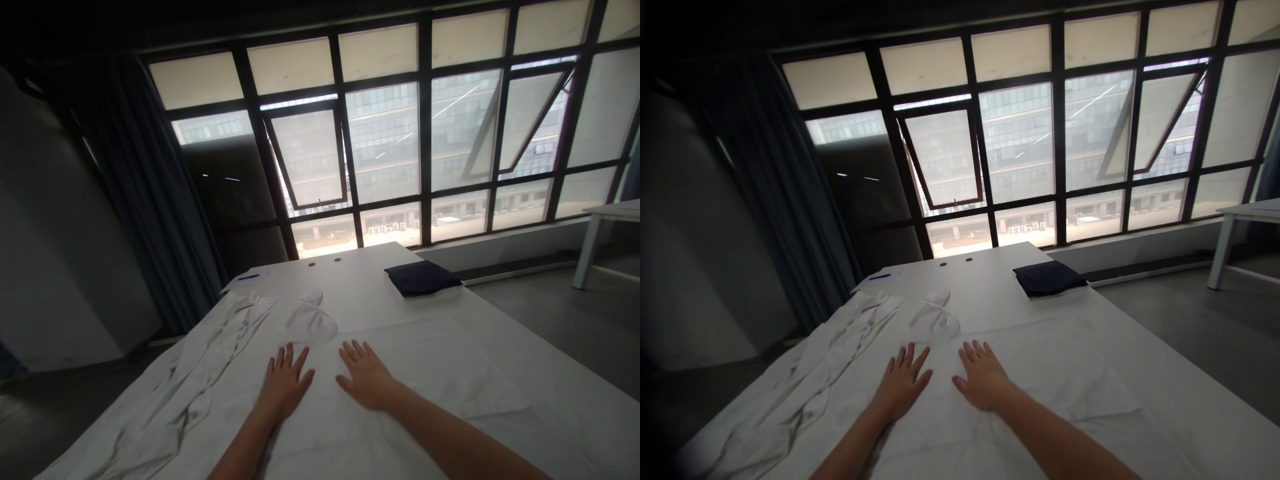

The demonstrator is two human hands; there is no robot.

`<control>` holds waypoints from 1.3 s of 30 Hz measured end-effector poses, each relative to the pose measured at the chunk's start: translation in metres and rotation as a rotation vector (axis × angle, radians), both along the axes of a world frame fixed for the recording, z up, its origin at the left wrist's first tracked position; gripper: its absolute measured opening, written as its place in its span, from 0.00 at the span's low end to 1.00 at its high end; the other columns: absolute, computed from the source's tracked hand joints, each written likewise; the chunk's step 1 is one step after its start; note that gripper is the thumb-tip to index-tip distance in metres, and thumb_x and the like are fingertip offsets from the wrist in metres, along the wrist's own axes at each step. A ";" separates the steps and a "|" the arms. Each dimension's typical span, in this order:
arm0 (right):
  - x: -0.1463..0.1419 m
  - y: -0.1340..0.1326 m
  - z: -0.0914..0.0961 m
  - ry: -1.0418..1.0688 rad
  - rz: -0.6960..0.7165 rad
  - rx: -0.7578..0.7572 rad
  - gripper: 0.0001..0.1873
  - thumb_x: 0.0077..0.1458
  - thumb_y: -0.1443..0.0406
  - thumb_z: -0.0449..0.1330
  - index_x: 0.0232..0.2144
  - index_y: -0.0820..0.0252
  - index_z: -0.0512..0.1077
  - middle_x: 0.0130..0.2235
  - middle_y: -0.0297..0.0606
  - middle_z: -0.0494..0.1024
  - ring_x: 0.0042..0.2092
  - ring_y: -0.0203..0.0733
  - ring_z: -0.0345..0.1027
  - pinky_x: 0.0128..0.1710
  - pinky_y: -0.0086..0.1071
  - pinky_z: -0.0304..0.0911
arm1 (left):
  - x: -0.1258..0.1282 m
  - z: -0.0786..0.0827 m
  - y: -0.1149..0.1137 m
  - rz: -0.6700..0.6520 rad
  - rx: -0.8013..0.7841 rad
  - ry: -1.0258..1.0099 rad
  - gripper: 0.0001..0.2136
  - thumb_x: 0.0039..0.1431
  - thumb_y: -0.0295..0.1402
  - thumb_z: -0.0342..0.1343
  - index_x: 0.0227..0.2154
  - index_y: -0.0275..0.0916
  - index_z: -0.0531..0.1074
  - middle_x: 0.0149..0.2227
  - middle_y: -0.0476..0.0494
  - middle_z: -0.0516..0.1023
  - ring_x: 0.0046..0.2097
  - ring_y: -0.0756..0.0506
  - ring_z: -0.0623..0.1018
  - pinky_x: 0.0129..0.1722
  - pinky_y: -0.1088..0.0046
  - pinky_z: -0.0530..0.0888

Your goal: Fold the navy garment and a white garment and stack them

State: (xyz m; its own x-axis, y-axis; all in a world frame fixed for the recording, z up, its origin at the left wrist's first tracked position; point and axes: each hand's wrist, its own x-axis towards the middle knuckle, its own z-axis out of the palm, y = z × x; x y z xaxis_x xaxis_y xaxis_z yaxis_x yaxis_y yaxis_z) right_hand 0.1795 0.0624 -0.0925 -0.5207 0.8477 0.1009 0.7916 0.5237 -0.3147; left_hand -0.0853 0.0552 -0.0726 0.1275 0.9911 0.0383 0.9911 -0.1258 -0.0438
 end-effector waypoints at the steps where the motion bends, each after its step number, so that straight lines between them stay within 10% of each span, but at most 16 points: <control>1: 0.020 0.006 -0.001 -0.023 -0.055 -0.006 0.42 0.64 0.42 0.37 0.71 0.61 0.48 0.72 0.46 0.44 0.72 0.54 0.33 0.69 0.52 0.28 | 0.000 0.000 0.000 0.003 -0.001 -0.005 0.34 0.66 0.59 0.36 0.70 0.50 0.48 0.72 0.36 0.42 0.71 0.30 0.45 0.66 0.46 0.46; 12: 0.271 0.034 -0.023 -0.221 -0.567 0.141 0.36 0.63 0.50 0.43 0.66 0.64 0.60 0.69 0.51 0.56 0.70 0.59 0.43 0.66 0.56 0.41 | 0.009 0.019 -0.017 -0.015 0.195 -0.015 0.23 0.67 0.42 0.44 0.61 0.41 0.66 0.60 0.36 0.69 0.60 0.36 0.67 0.59 0.58 0.62; 17: 0.255 -0.015 -0.028 -0.215 -0.490 0.359 0.31 0.63 0.51 0.47 0.61 0.60 0.69 0.69 0.47 0.57 0.71 0.58 0.43 0.68 0.55 0.36 | 0.020 0.009 -0.057 -0.063 0.070 -0.059 0.25 0.67 0.42 0.42 0.63 0.42 0.64 0.62 0.39 0.69 0.60 0.39 0.69 0.59 0.61 0.65; 24: 0.213 -0.082 -0.053 -0.143 -0.479 0.208 0.36 0.61 0.40 0.45 0.67 0.41 0.57 0.70 0.34 0.52 0.70 0.59 0.43 0.66 0.64 0.37 | 0.001 -0.018 -0.096 -0.052 -0.099 -0.087 0.34 0.63 0.61 0.41 0.69 0.57 0.49 0.72 0.54 0.44 0.72 0.36 0.46 0.68 0.47 0.46; 39: 0.196 0.011 -0.023 -0.204 -0.484 0.091 0.38 0.64 0.43 0.40 0.69 0.51 0.54 0.71 0.42 0.49 0.71 0.59 0.39 0.66 0.62 0.34 | -0.001 -0.002 -0.007 -0.057 0.012 -0.024 0.32 0.68 0.57 0.36 0.70 0.50 0.49 0.72 0.44 0.47 0.72 0.35 0.48 0.67 0.46 0.45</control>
